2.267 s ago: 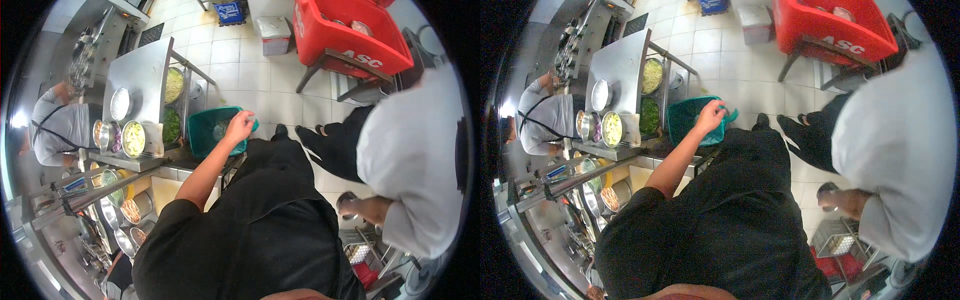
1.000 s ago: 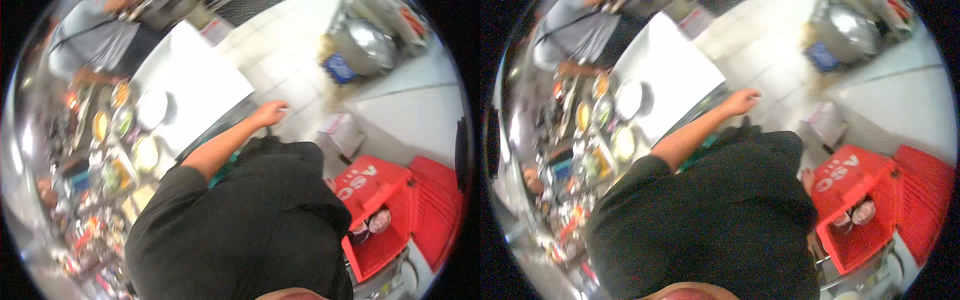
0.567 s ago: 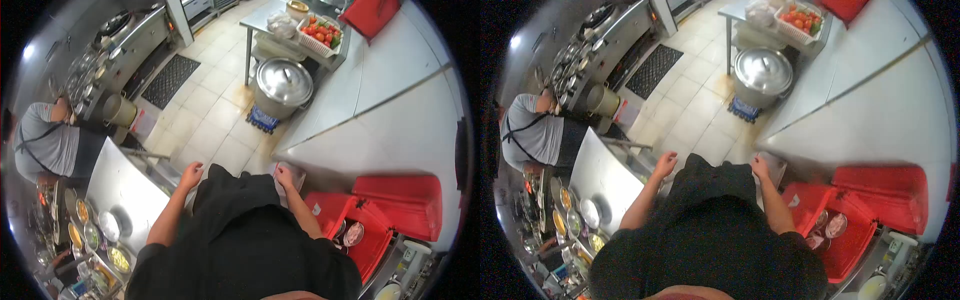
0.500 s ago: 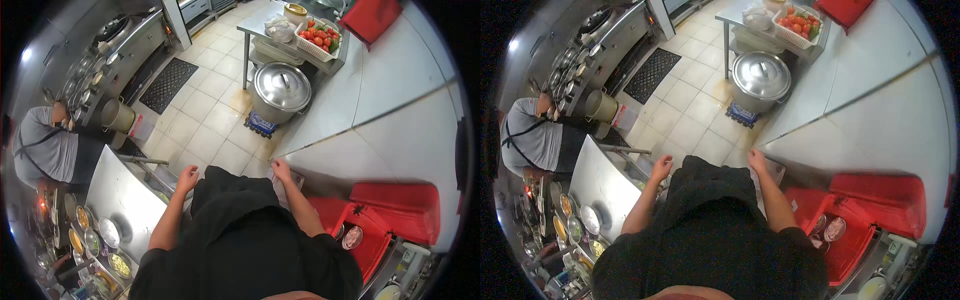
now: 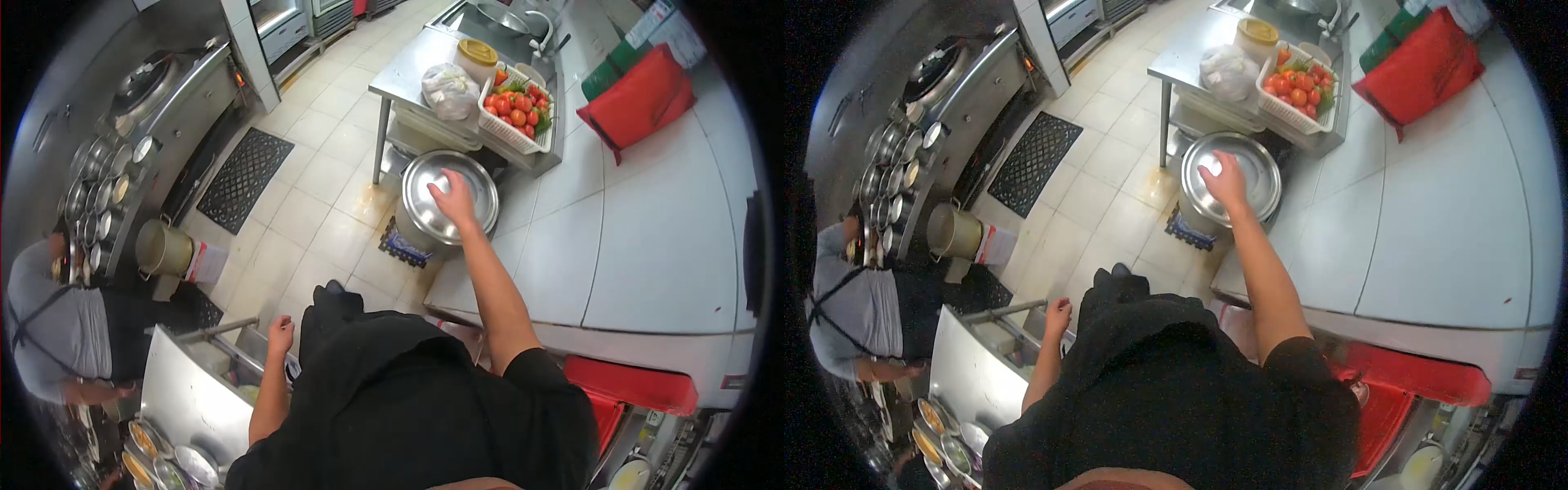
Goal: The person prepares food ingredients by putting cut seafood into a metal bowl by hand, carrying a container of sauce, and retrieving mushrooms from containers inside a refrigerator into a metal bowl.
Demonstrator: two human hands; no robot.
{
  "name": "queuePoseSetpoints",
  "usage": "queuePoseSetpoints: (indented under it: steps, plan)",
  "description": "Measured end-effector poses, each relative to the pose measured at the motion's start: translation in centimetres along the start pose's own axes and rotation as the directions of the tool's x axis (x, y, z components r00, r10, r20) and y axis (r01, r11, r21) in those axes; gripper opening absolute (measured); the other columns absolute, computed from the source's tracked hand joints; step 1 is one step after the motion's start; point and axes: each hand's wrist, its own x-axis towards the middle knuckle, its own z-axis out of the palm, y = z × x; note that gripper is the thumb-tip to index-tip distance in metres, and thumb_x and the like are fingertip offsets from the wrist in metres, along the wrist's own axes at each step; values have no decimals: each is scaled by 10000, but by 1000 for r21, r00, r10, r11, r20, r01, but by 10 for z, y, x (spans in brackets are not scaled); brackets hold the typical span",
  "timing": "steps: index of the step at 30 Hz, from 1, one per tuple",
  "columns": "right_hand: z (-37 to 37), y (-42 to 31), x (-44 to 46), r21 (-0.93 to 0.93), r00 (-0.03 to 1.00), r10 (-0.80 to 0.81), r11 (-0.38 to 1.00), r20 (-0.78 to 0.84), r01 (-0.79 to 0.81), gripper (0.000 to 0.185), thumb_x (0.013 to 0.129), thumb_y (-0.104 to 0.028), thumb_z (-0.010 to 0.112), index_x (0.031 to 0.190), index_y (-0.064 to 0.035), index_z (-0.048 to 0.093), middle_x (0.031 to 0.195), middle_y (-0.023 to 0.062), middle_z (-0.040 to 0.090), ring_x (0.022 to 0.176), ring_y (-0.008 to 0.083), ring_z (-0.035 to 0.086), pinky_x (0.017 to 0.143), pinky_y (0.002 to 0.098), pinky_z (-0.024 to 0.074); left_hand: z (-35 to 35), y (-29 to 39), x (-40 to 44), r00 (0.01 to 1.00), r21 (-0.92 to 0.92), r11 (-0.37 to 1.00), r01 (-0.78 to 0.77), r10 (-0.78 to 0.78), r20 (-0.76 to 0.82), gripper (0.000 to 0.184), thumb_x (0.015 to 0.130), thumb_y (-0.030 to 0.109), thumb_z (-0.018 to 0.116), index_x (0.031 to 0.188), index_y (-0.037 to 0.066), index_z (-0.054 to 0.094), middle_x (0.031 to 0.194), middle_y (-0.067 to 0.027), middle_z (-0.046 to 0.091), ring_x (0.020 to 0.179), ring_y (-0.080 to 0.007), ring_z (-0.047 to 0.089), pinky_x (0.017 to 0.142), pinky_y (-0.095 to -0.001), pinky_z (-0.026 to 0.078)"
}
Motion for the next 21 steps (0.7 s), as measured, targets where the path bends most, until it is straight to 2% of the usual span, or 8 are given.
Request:
queuePoseSetpoints:
  steps: [3,7,10,13,16,17,19,21]
  plan:
    - [-7,-4,59,-52,999,-36,998,-21,35,590,786,-335,740,1246,6,600,1295,199,589,1204,348,560,1040,417,435,-19,27,46,992,-67,990,121,-122,-11,242,860,103,642,1075,-6,661,1000,-131,706,858,-216,668,792,-346,538]
    - [-17,18,142,-207,996,-43,978,-74,27,638,780,-360,735,1276,10,575,1295,202,586,1219,355,543,1055,425,422,-37,15,134,993,43,992,-114,115,-8,218,862,103,644,1051,-4,660,970,-134,706,864,-221,667,824,-339,528]
    - [-39,25,198,-297,996,-42,955,-74,18,648,775,-377,726,1274,6,570,1271,200,586,1198,366,549,1045,428,426,-59,57,156,992,-25,994,-111,109,-68,217,867,105,643,1056,-1,656,958,-119,694,821,-197,657,776,-325,533]
    - [-58,50,266,-336,999,-31,942,-27,20,638,772,-360,730,1275,-5,563,1283,200,566,1220,338,533,1032,418,431,-74,118,152,997,-121,992,33,-41,-69,232,873,104,640,1086,13,648,950,-95,676,755,-162,631,660,-299,529]
    - [-62,56,326,-430,990,-101,901,-103,47,661,766,-355,737,1301,-14,549,1298,200,556,1233,342,524,1037,414,429,-75,100,168,993,-77,997,7,-16,-115,245,882,108,634,1114,29,636,944,-68,661,709,-133,603,559,-273,500]
    - [-60,62,348,-456,992,-89,889,-89,39,715,754,-352,764,1354,-40,531,1355,197,536,1277,343,499,1084,397,398,-72,90,170,993,-99,995,15,-26,-116,242,885,110,632,1114,34,635,938,-62,658,708,-132,601,551,-272,498]
    - [-60,75,387,-472,994,-100,879,-51,64,721,744,-351,757,1356,-48,526,1366,192,520,1267,350,501,1071,409,412,-67,74,164,993,-138,990,25,-41,-114,236,890,116,629,1115,44,634,925,-52,652,705,-130,598,535,-270,493]
    - [-56,82,419,-493,992,-112,868,-65,66,748,714,-336,766,1368,-71,520,1401,177,493,1276,356,491,1082,412,408,-58,94,144,981,-167,977,134,-154,-117,213,896,120,624,1096,46,633,902,-43,643,704,-120,595,538,-266,492]
